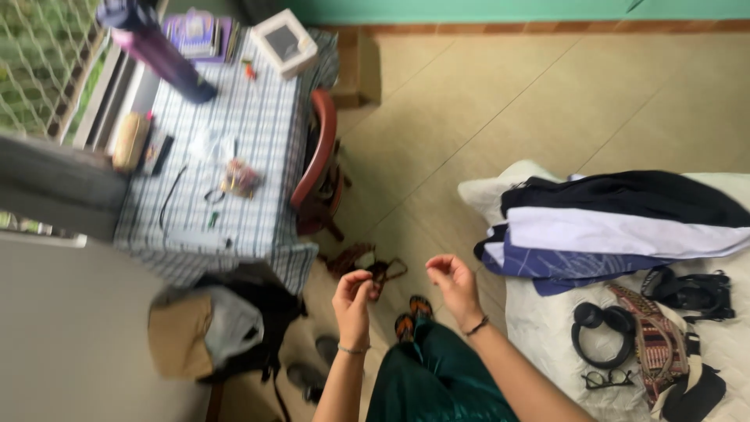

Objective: The person is seen organizing various personal items on a table, including a camera, notebooks, and a water bottle, before placing some items into a bag.

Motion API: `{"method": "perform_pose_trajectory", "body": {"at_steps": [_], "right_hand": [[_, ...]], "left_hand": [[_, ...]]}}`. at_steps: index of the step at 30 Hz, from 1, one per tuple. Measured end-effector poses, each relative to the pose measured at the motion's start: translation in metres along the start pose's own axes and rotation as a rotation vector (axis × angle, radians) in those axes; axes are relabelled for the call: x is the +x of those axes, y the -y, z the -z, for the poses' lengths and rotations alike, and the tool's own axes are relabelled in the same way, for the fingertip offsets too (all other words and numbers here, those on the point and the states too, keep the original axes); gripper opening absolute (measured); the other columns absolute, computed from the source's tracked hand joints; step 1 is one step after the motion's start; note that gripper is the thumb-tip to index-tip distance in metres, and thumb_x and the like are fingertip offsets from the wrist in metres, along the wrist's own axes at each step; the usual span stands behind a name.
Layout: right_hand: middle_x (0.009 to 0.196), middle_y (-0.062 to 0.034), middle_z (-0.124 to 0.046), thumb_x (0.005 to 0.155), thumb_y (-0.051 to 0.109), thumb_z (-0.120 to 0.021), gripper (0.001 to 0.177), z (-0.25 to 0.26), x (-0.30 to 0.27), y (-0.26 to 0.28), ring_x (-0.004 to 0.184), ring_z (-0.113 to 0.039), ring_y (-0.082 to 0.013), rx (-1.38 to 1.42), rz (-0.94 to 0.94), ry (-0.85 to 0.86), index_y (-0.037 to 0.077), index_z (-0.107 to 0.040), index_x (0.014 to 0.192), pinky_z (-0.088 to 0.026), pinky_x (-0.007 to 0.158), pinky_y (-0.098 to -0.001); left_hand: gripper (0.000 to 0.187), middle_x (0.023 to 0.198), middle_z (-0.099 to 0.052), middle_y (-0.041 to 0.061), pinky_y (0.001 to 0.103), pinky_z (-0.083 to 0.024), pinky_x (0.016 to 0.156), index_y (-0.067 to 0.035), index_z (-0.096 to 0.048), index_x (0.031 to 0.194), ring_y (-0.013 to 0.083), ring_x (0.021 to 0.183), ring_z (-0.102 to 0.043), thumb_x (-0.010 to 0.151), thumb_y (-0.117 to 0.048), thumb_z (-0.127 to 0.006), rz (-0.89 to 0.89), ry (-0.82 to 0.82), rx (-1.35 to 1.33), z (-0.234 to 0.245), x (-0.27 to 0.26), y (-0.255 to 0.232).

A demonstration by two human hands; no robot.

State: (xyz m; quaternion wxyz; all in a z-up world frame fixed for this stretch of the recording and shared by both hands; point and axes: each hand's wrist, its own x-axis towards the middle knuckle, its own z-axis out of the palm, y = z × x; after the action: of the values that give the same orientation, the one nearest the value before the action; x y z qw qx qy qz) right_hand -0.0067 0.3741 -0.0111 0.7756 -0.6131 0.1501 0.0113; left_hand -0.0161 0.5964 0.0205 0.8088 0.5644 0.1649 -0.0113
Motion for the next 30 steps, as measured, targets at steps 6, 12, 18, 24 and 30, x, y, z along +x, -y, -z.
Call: {"method": "perform_pose_trajectory", "body": {"at_steps": [6,12,18,24,30], "right_hand": [[0.101,-0.003,-0.071,0.09,0.002,-0.069,0.014,0.005,0.02,-0.012,0.09,-0.065,-0.0085,0.001,-0.191,0.018,0.005,-0.066,0.104,-0.052,0.077,-0.0241],[0.103,-0.0047,-0.072,0.091,0.0,-0.069,0.016,0.004,0.064,-0.095,0.09,-0.065,-0.01,-0.005,-0.277,0.07,0.003,-0.066,0.106,-0.052,0.078,-0.0239],[0.102,-0.0052,-0.073,0.089,0.0,-0.07,0.017,0.009,0.112,-0.268,0.09,-0.067,-0.0117,-0.163,-0.342,0.104,0.002,-0.067,0.106,-0.056,0.079,-0.0255],[0.102,-0.009,-0.077,0.083,0.007,-0.072,0.024,0.008,0.171,-0.431,0.098,-0.073,-0.0198,-0.652,-0.411,0.13,0.007,-0.072,0.108,-0.058,0.084,-0.033],[0.154,-0.0197,-0.041,0.081,0.025,-0.083,0.041,-0.004,0.244,-0.585,0.14,-0.037,-0.0424,-0.984,-0.436,0.465,0.013,-0.077,0.119,-0.036,0.11,-0.0551]], "left_hand": [[0.012,0.098,-0.068,0.005,0.027,-0.054,0.073,-0.002,-0.067,0.107,0.0137,0.085,-0.068,0.094,-0.003,-0.064,0.065,-0.226,-0.001,0.031,0.01,0.02],[0.013,0.101,-0.069,0.005,0.026,-0.054,0.071,-0.001,-0.066,0.107,0.0134,0.085,-0.068,0.094,-0.003,-0.065,0.101,-0.361,0.059,0.066,0.052,0.086],[0.018,0.103,-0.069,0.007,0.027,-0.054,0.068,0.0,-0.067,0.111,0.0148,0.082,-0.066,0.094,-0.004,-0.064,0.317,-0.402,0.201,0.145,0.109,0.239],[0.021,0.104,-0.07,0.009,0.03,-0.058,0.068,-0.001,-0.066,0.114,0.016,0.084,-0.068,0.095,-0.007,-0.06,0.51,-0.383,0.351,0.182,0.16,0.352],[0.017,0.104,-0.069,0.008,0.031,-0.056,0.066,-0.001,-0.068,0.11,0.0149,0.079,-0.065,0.096,-0.009,-0.064,0.573,-0.402,0.345,0.234,0.203,0.455]]}}
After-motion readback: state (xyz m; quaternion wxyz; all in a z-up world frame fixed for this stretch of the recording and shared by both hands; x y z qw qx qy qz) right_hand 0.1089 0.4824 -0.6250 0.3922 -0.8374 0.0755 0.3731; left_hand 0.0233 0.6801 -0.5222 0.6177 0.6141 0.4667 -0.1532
